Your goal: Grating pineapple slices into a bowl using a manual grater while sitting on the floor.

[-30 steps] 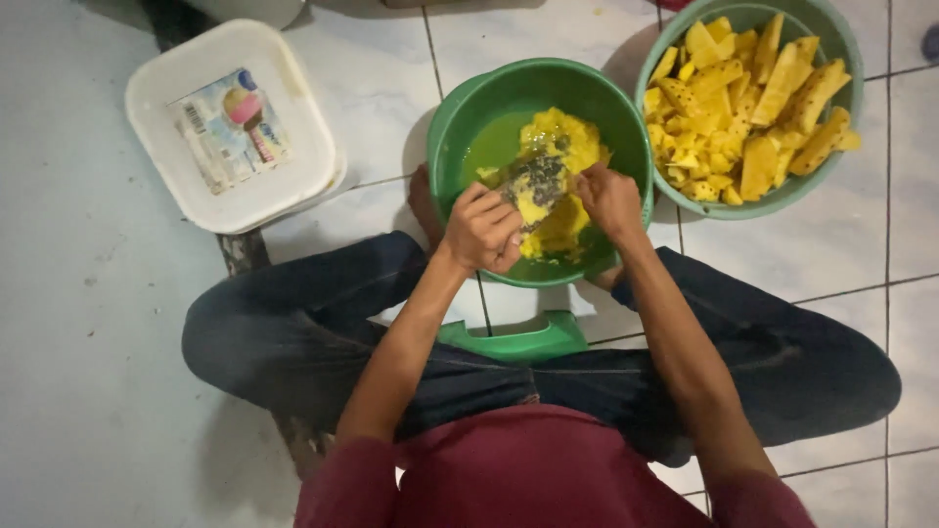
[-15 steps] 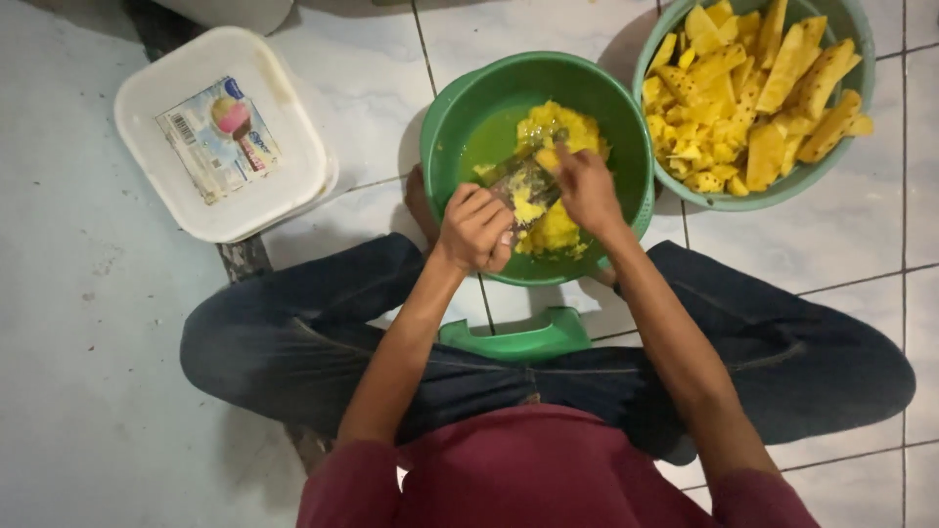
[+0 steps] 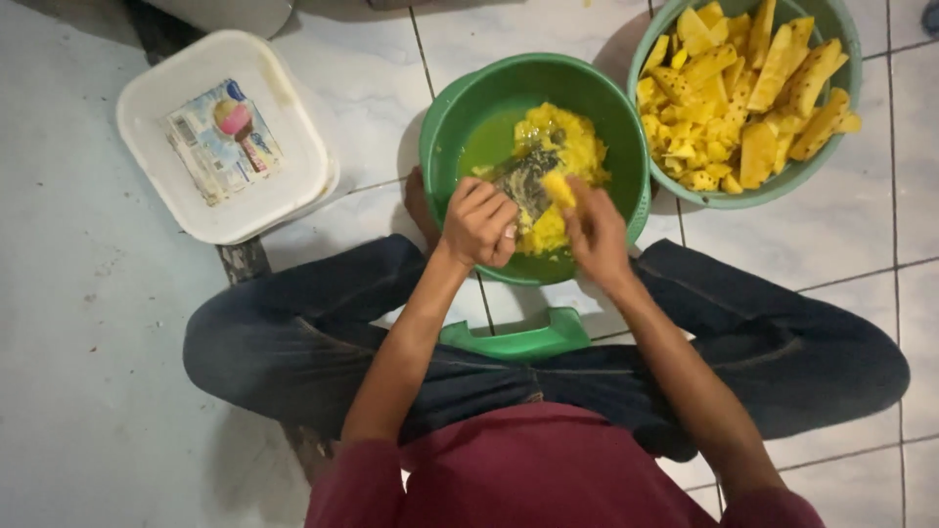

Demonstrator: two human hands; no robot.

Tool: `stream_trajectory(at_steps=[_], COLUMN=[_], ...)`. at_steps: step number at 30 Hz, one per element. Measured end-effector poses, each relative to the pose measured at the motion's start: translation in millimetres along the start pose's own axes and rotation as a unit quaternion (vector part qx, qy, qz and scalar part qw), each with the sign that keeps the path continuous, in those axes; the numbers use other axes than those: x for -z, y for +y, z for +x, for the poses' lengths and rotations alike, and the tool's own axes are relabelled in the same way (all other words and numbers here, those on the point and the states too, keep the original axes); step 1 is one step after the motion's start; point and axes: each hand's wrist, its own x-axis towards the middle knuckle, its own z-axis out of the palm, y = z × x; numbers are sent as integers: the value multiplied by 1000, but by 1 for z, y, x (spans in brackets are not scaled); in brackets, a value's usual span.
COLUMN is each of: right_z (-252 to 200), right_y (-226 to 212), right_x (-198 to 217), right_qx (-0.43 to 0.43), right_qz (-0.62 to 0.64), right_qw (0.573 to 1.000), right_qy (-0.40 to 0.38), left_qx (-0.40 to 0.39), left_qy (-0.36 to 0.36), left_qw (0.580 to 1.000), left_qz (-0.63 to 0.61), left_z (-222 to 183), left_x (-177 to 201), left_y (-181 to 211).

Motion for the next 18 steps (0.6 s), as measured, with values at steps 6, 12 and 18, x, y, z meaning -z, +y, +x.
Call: stream_trajectory(at_steps=[6,12,18], right_z=[-30,-9,-1], right_y=[31,33,107], right_x=[-30,-25,-57], right_qx=[-6,10,-39], right_qz=[-151,-80,-240], right_qw=[986,997,969], right_qy=[-76,-3,-41], left_qx=[-6,-12,-14], left_qy=[-21,-21,-32], left_qw=[1000,1000,999], left_qz=[-6,-10,-14], left_z=[-19,-14,-13], left_x=[-2,-2,2], left_y=[-9,-4,-5])
